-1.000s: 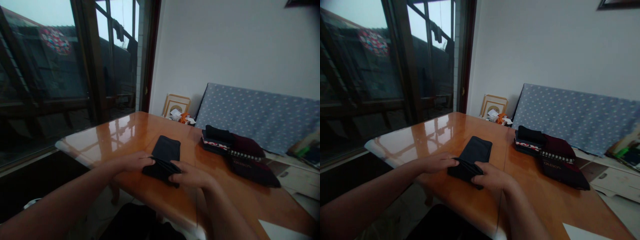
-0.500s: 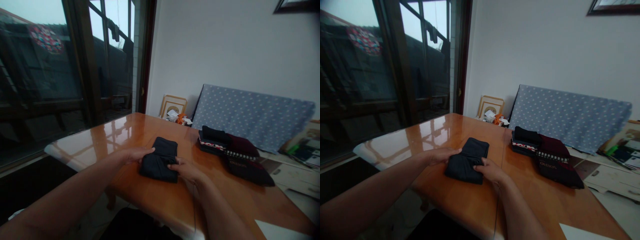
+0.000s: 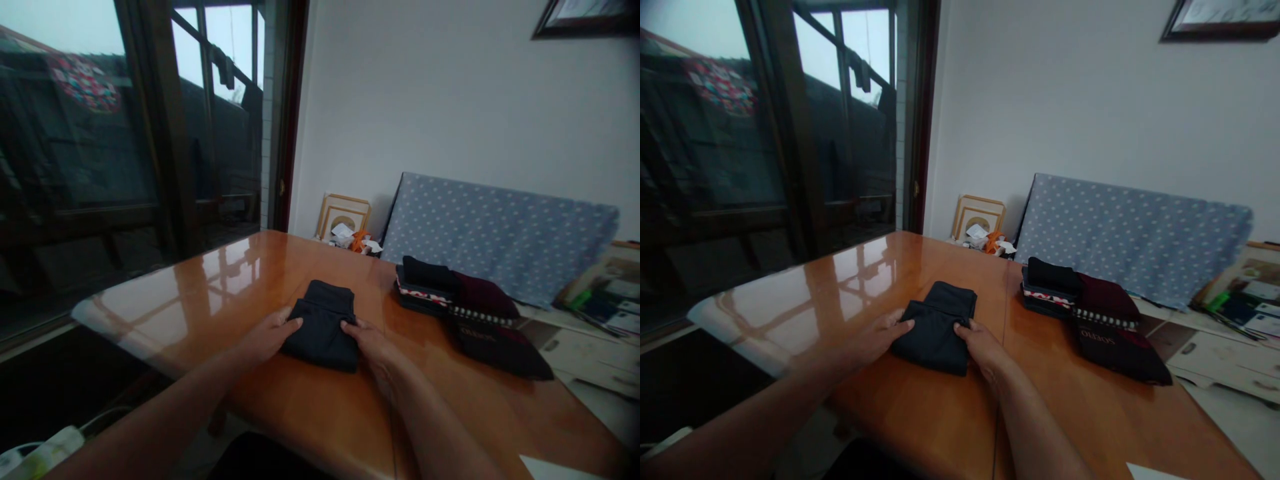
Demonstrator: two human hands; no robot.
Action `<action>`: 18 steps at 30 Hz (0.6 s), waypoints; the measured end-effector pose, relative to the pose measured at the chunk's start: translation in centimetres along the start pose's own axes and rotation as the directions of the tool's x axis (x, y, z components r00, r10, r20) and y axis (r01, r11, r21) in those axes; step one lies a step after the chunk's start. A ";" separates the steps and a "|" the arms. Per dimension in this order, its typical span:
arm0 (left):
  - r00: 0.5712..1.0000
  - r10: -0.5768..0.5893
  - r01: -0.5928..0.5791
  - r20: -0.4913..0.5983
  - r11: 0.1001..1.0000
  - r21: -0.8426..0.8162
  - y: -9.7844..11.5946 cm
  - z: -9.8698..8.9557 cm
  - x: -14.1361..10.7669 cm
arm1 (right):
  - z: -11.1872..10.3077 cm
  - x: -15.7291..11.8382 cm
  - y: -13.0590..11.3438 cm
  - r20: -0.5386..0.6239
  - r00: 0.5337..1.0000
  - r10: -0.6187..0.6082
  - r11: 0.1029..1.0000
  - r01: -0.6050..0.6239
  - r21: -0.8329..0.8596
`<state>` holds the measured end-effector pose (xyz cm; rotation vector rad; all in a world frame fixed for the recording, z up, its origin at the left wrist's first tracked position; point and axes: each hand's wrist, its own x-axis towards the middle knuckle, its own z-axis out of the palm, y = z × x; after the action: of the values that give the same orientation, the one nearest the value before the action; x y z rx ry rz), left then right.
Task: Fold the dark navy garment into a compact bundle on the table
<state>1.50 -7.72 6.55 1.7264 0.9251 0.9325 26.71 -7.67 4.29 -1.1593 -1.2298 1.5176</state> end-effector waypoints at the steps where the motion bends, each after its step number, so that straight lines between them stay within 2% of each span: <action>1: 0.999 0.018 -0.014 -0.050 0.997 0.071 -0.2 0.3 0.2 | 0.0 0.0 0.0 -0.003 1.000 -0.017 1.000 0.017 0.012; 4: 0.985 -0.030 0.078 -0.172 0.958 0.276 -1.1 0.7 1.1 | 0.1 0.2 0.0 -0.017 0.999 -0.050 0.999 0.050 -0.001; 8: 0.956 -0.110 0.224 -0.271 0.871 0.438 -2.3 0.9 2.3 | -0.2 0.7 0.5 -0.035 0.996 -0.079 0.994 0.076 -0.079; 12: 0.952 -0.130 0.258 -0.278 0.831 0.494 -3.1 0.8 3.1 | -0.5 1.1 0.8 -0.086 0.993 -0.075 0.982 0.059 -0.181; 18: 0.939 -0.125 0.269 -0.319 0.845 0.463 -3.6 0.6 4.0 | -0.2 1.0 0.6 -0.155 0.987 -0.050 0.978 0.018 -0.206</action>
<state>3.05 -3.42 3.71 1.8997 1.6207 0.8544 26.64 -6.71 3.56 -1.3586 -1.3116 1.2686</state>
